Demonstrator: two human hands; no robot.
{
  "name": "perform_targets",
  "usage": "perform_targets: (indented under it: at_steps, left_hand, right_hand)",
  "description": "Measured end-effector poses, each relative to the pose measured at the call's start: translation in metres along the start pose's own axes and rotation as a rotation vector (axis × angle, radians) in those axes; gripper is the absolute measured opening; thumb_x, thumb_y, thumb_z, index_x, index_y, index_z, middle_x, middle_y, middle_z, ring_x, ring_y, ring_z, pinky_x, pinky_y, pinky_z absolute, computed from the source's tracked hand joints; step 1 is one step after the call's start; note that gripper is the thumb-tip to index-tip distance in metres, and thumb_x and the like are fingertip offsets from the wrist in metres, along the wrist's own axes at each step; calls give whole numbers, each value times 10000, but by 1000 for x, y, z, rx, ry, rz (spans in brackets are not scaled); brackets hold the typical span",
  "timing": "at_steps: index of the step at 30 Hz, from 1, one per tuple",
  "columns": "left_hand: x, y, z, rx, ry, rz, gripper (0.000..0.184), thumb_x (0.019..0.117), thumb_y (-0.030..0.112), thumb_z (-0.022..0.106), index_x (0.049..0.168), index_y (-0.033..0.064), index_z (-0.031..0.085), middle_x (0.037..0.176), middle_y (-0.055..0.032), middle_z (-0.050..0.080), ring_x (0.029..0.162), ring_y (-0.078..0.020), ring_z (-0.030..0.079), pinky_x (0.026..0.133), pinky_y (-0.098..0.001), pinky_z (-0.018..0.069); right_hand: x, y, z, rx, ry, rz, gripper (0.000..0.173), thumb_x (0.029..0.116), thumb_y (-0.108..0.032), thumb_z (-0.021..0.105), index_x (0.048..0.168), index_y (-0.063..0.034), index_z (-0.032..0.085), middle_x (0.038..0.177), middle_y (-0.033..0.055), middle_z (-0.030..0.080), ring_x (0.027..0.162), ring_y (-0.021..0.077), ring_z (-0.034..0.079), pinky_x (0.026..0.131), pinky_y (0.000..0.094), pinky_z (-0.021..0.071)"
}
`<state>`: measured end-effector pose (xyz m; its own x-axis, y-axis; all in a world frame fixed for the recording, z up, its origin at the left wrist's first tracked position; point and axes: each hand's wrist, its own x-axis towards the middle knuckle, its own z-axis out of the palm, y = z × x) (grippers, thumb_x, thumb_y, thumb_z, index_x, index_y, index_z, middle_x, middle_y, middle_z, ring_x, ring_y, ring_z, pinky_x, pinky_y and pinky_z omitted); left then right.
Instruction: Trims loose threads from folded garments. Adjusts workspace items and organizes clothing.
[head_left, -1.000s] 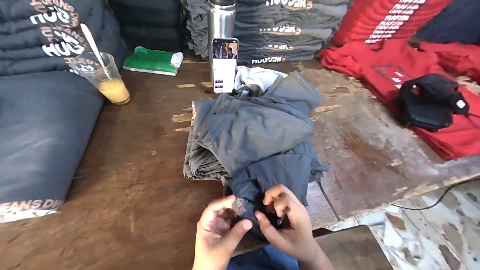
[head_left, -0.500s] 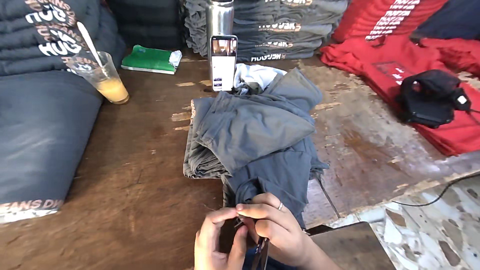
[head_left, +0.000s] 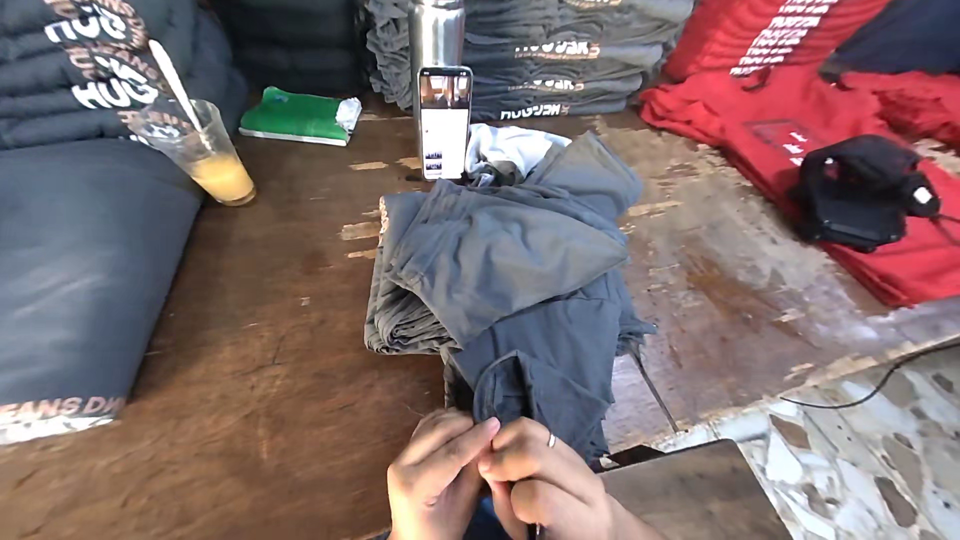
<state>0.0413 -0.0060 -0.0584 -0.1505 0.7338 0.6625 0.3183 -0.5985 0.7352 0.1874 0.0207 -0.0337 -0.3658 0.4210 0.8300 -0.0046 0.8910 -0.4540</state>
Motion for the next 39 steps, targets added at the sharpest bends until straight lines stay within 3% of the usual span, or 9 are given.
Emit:
perform_targets:
  at_steps: [5,7,11,15,20,23,30,34,39]
  left_hand:
    - [2,3,2,-75,7,-78,69,971,110,687,1015,119,738,992,33,703,932,-3,665,851,-147,558]
    - [4,8,0,-217,35,-224,84,973,136,693,1036,159,744,1045,71,706,973,4,663,845,-147,562]
    - [6,16,-6,-525,97,-464,109,972,183,689,1057,167,755,1080,51,742,971,-25,695,855,-197,583]
    - [3,20,-9,-629,121,-567,98,962,204,701,1036,176,761,1039,42,750,937,-29,700,849,-220,586]
    - [1,20,-10,-705,86,-499,122,949,148,712,1057,167,766,1129,29,742,1033,-38,689,892,-210,571]
    - [1,19,-9,-711,66,-447,132,949,100,706,1062,135,766,1179,-3,726,1052,-55,686,892,-207,574]
    - [0,19,-8,-630,83,-470,87,984,166,671,1059,163,714,1097,21,736,1005,-50,695,882,-219,574]
    - [2,21,-7,-575,136,-551,56,1021,139,599,1053,178,623,1024,25,739,936,-65,711,867,-253,590]
    - [2,19,-6,-598,126,-502,71,976,148,678,1043,165,665,1016,20,742,936,-42,707,846,-209,584]
  right_hand:
    - [-3,-13,2,107,-41,54,160,958,13,604,872,-75,501,985,100,579,972,180,601,923,261,519]
    - [-6,-8,-5,1,-61,198,182,1006,-168,637,918,-106,492,1027,59,575,1000,107,606,908,204,520]
    - [-19,10,-22,-256,-162,376,397,1041,-447,549,899,-77,558,803,50,567,736,96,568,675,207,495]
    - [-27,9,-25,-428,-199,368,391,1038,-443,535,825,-115,535,687,16,515,624,100,520,581,229,444]
    - [-12,-6,-21,-494,-231,440,424,1032,-378,530,798,-34,613,633,91,605,586,198,609,573,327,505]
    - [-15,1,-11,-548,-193,384,401,1046,-427,477,812,-107,541,590,-8,472,531,105,481,518,242,401]
    - [-12,5,-5,-555,-177,398,430,1072,-380,379,779,-123,561,539,-22,462,483,95,495,459,259,397]
    - [-13,6,-13,-217,-62,498,414,1086,-430,411,895,-86,538,677,-5,501,602,33,506,555,193,441]
    - [0,11,-4,-6,130,399,224,945,-179,706,1037,-105,516,1130,47,670,1009,65,660,821,179,554]
